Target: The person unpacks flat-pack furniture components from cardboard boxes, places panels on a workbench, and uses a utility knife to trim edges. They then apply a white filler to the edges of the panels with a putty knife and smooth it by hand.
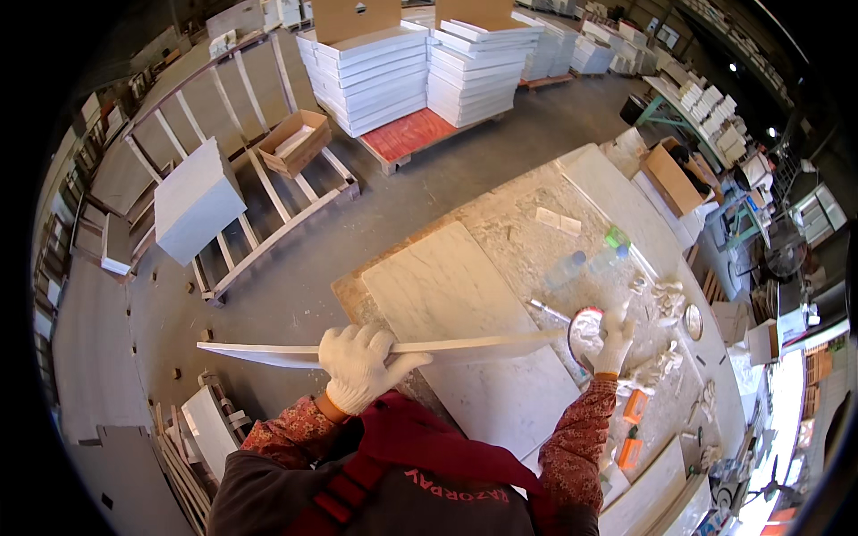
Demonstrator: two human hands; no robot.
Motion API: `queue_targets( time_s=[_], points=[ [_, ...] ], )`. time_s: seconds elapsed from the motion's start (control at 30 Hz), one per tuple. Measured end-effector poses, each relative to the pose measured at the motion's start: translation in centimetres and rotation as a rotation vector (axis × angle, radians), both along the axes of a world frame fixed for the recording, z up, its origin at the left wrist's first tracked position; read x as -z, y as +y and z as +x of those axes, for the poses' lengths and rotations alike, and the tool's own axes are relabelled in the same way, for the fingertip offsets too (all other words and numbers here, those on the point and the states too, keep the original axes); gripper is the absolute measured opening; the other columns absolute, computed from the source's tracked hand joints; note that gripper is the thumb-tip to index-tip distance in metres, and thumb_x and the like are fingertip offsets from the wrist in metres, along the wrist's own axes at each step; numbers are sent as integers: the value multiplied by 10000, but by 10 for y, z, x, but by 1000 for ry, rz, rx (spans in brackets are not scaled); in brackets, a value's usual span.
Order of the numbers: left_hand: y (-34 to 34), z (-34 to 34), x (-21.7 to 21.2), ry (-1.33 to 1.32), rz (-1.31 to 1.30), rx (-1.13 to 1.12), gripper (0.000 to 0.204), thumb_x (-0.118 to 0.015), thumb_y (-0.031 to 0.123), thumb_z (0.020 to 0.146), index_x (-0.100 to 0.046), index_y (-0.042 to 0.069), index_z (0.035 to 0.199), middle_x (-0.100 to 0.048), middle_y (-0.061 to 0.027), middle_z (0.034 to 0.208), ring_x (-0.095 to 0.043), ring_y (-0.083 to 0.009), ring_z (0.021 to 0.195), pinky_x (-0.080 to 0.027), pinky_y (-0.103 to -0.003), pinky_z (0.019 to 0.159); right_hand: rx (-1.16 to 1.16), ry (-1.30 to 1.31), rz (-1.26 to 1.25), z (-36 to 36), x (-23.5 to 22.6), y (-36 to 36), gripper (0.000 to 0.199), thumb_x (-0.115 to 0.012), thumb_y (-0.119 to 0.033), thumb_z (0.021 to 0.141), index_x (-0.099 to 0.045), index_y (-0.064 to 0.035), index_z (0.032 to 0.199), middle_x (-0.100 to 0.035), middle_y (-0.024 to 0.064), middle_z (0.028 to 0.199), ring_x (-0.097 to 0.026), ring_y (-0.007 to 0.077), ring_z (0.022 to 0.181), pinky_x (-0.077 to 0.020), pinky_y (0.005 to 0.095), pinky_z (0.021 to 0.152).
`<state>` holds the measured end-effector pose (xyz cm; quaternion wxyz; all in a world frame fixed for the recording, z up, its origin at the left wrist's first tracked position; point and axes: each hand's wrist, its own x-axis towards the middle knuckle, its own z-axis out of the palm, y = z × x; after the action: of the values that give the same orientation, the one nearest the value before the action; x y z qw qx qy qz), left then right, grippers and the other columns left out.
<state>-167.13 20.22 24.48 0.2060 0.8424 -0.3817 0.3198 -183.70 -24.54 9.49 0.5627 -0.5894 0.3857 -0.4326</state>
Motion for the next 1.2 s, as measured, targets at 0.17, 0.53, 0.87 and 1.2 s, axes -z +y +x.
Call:
queue_targets(
  time_s=[0.17,0.53,0.87,1.2],
  points=[
    [-8,-2,2,20,10,18,580,-833,620,596,-521,131,594,-516,-26,567,-507,-235,519,-323,-367,540,-160,-58,-71,-16,-146,86,279,-577,-246,999,-639,-41,1178,-600,6,1027,-517,97,860,-421,240,759],
    [-10,-1,0,90,20,23,552,-836,586,622,-567,105,640,-523,-37,588,-508,-260,536,-350,-380,563,-233,116,-255,-32,-204,153,158,-598,-31,961,-659,-24,1107,-660,32,1049,-608,115,952,-494,282,879],
    [-11,4,4,57,8,22,585,-813,649,637,-537,133,633,-446,-19,555,-464,-232,517,-333,-374,557,-221,184,-392,-30,-207,153,166,-625,-20,930,-679,-11,1087,-692,70,1062,-632,141,1000,-498,294,906],
    [-11,5,4,61,23,33,588,-798,653,658,-538,127,626,-434,-21,551,-450,-233,509,-316,-368,548,-181,218,-398,-30,-209,153,172,-644,-26,917,-692,-11,1082,-702,81,1046,-648,152,987,-504,298,903]
  ],
)
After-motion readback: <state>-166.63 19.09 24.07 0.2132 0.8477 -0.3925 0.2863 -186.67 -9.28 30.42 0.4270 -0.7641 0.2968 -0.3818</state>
